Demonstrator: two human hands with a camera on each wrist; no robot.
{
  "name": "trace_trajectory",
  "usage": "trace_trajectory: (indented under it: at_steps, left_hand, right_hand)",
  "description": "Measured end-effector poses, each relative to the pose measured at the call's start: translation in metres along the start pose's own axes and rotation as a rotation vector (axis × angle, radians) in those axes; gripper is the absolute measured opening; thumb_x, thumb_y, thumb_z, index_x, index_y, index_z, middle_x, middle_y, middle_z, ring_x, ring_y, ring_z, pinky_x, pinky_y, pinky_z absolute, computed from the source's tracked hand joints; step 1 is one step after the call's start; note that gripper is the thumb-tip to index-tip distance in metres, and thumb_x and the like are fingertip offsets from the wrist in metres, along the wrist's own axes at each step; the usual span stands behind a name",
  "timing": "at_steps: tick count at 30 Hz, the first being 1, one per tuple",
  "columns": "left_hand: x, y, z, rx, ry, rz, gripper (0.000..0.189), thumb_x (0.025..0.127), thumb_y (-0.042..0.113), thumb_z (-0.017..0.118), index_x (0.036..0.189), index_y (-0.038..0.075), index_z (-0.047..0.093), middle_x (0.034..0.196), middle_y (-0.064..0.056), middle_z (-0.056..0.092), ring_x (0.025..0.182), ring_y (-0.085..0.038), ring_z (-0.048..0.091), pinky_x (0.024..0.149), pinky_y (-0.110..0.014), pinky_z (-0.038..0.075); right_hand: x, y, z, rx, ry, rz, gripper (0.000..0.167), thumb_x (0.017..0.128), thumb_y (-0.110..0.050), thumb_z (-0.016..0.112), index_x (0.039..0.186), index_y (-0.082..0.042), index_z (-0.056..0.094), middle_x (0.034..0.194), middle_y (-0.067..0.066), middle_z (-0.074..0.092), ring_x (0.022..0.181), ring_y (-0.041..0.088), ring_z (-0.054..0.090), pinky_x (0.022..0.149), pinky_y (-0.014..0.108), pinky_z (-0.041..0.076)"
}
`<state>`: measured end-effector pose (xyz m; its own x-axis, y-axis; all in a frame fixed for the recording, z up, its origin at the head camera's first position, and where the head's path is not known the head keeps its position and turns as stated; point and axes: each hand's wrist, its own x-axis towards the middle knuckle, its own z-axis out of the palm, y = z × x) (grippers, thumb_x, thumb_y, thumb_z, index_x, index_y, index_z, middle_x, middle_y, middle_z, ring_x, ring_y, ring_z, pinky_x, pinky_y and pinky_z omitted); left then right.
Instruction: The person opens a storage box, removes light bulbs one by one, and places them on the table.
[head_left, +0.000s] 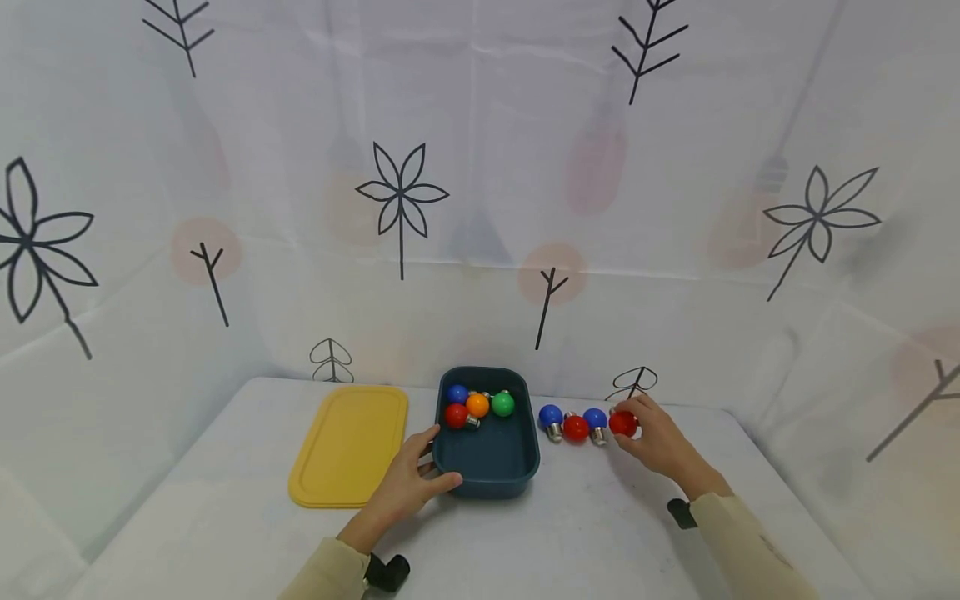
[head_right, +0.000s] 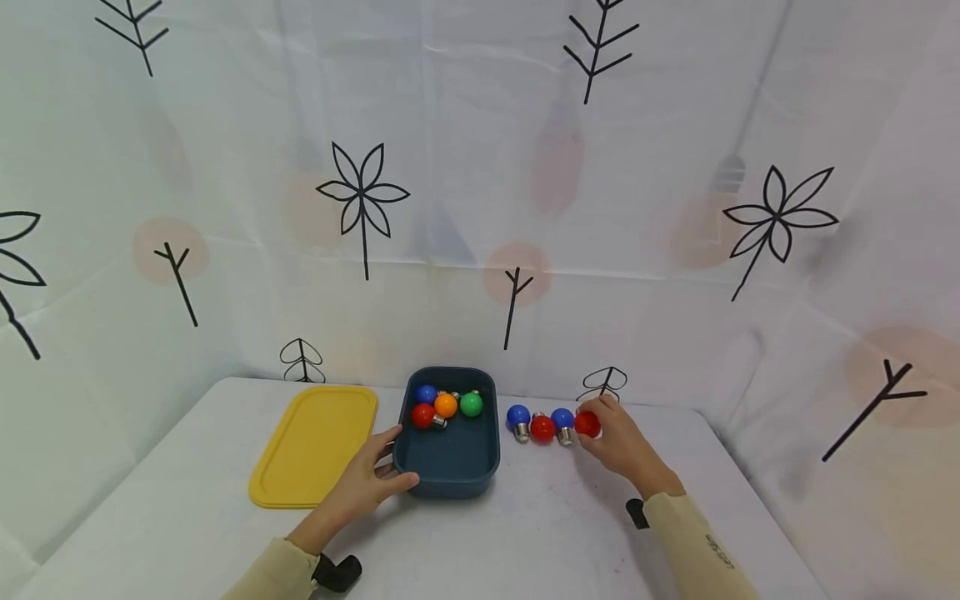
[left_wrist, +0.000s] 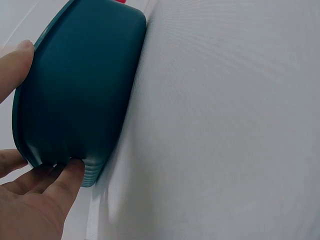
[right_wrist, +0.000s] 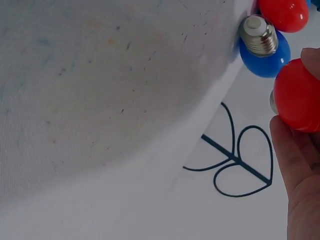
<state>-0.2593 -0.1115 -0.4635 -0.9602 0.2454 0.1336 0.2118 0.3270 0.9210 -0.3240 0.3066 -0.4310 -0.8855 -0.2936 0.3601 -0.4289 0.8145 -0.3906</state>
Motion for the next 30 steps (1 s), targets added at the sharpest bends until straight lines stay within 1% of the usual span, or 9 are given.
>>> trace_trajectory:
  at_steps: [10,19,30]
  left_hand:
    - [0.000,-0.001,0.001,-0.006,-0.003,-0.008,0.088,0.081,0.031,0.077,0.149,0.005,0.028,0.149,-0.018,0.029,0.134,-0.037,0.035,0.103,-0.048,0.040]
    - [0.000,0.002,0.000,0.001,0.001,-0.015,0.088,0.081,0.032,0.077,0.149,0.007,0.028,0.150,-0.018,0.029,0.134,-0.037,0.035,0.104,-0.048,0.039]
    - [0.000,-0.001,0.000,0.003,0.002,-0.012,0.088,0.080,0.032,0.077,0.149,0.007,0.028,0.149,-0.018,0.030,0.134,-0.037,0.035,0.103,-0.048,0.040]
  right_hand:
    - [0.003,0.008,0.004,-0.006,-0.059,0.068,0.039,0.079,-0.006,0.074,0.115,0.000,0.059,0.114,0.015,0.052,0.101,0.033,0.054,0.083,0.048,0.055]
    - [0.009,0.014,0.011,-0.036,-0.139,0.123,0.038,0.080,-0.009,0.075,0.115,-0.004,0.060,0.112,0.012,0.053,0.101,0.031,0.053,0.087,0.048,0.053]
    - [0.009,0.020,0.016,-0.047,-0.151,0.136,0.040,0.079,-0.008,0.075,0.116,-0.003,0.060,0.113,0.012,0.054,0.102,0.031,0.054,0.089,0.050,0.052]
